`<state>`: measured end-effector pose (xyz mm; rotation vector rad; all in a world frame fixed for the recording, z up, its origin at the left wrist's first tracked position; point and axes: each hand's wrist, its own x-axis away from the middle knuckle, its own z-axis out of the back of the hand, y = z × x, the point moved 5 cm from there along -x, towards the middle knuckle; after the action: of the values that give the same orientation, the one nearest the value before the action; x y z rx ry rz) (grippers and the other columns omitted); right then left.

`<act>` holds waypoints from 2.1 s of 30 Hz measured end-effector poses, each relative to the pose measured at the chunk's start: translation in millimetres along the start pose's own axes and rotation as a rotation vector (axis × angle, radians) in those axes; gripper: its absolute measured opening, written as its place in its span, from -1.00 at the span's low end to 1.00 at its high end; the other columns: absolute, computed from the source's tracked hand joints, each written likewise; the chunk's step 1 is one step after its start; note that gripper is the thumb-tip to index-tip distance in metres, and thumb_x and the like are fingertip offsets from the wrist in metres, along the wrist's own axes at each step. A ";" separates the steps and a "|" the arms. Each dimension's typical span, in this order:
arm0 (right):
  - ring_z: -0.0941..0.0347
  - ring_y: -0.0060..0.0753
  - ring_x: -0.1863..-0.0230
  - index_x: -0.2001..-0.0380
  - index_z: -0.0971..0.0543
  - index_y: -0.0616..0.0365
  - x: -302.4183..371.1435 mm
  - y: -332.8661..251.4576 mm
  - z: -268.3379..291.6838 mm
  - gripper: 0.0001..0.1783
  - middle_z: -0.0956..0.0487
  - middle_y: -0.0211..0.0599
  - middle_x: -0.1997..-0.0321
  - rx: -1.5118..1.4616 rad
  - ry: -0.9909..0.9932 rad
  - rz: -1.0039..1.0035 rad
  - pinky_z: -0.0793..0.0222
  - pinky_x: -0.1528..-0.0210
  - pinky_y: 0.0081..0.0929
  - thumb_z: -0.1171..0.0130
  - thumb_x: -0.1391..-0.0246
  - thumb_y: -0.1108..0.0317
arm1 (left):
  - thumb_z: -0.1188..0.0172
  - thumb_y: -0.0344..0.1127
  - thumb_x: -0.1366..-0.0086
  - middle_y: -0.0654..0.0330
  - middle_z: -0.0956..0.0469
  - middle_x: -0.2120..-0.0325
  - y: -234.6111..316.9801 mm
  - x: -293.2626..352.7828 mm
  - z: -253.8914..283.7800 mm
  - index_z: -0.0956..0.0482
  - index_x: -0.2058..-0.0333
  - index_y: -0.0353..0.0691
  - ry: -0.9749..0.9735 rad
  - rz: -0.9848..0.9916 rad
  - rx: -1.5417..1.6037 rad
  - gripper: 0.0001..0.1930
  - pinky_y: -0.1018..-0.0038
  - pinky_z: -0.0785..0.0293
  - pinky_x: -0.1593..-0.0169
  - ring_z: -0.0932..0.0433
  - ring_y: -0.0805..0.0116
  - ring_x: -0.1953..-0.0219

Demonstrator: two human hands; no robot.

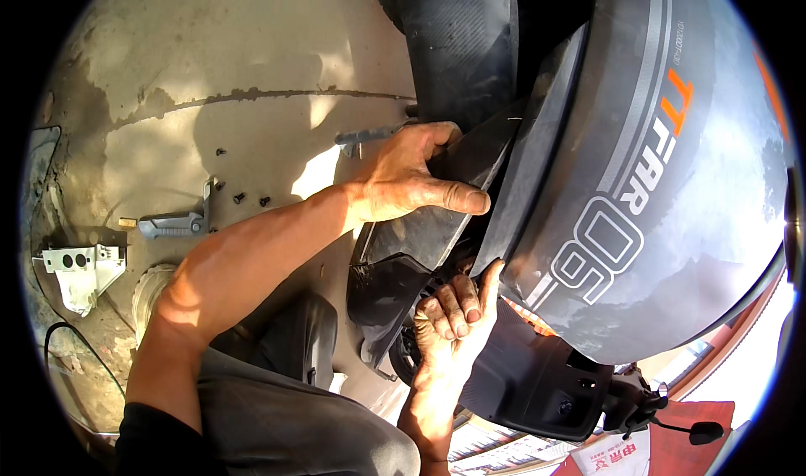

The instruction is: The person assembles the side panels of a grey electric scooter. They align the plastic bodywork with the frame, insert screws, and tighten them using a screwdriver. The person works on both the left and right sides of the vehicle, securing the panels to the chassis.

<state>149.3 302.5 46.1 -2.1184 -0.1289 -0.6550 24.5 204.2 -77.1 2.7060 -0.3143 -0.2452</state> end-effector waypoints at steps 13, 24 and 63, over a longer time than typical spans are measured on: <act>-0.17 -0.58 0.87 0.80 -0.35 0.00 0.8 -3.9 -3.4 -0.19 -0.29 -0.50 0.81 0.013 0.059 -0.061 -0.11 0.80 -0.62 0.20 -0.58 -0.15 | -0.74 0.07 0.16 0.17 -0.66 0.31 2.5 6.4 -1.9 -0.63 0.10 -0.33 0.180 -0.074 -0.107 -0.24 0.42 -0.50 0.08 -0.60 0.37 0.21; -0.31 -0.64 0.70 0.59 -0.47 0.08 9.1 0.4 -5.5 -0.40 -0.41 -0.49 0.65 -0.090 0.087 0.072 -0.29 0.62 -0.60 0.20 -0.62 0.15 | -0.73 0.09 0.12 0.19 -0.64 0.31 0.1 4.5 -2.3 -0.62 0.10 -0.32 0.152 -0.073 -0.047 -0.26 0.42 -0.50 0.08 -0.58 0.40 0.22; -0.31 -0.08 -0.51 -0.41 -0.36 0.16 67.1 95.3 392.1 0.28 -0.43 -0.21 -0.48 -0.447 0.090 0.440 -0.31 -0.44 -0.08 -0.75 0.37 -0.12 | -0.49 0.00 -0.29 0.23 -0.66 0.21 -3.8 15.3 -24.6 -0.56 -0.09 -0.41 0.181 -0.209 0.075 -0.38 0.50 -0.50 -0.04 -0.60 0.49 0.12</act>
<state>396.5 544.0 -172.9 -2.4209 0.5677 -0.5443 45.1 212.8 -58.4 2.8105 0.0133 -0.0461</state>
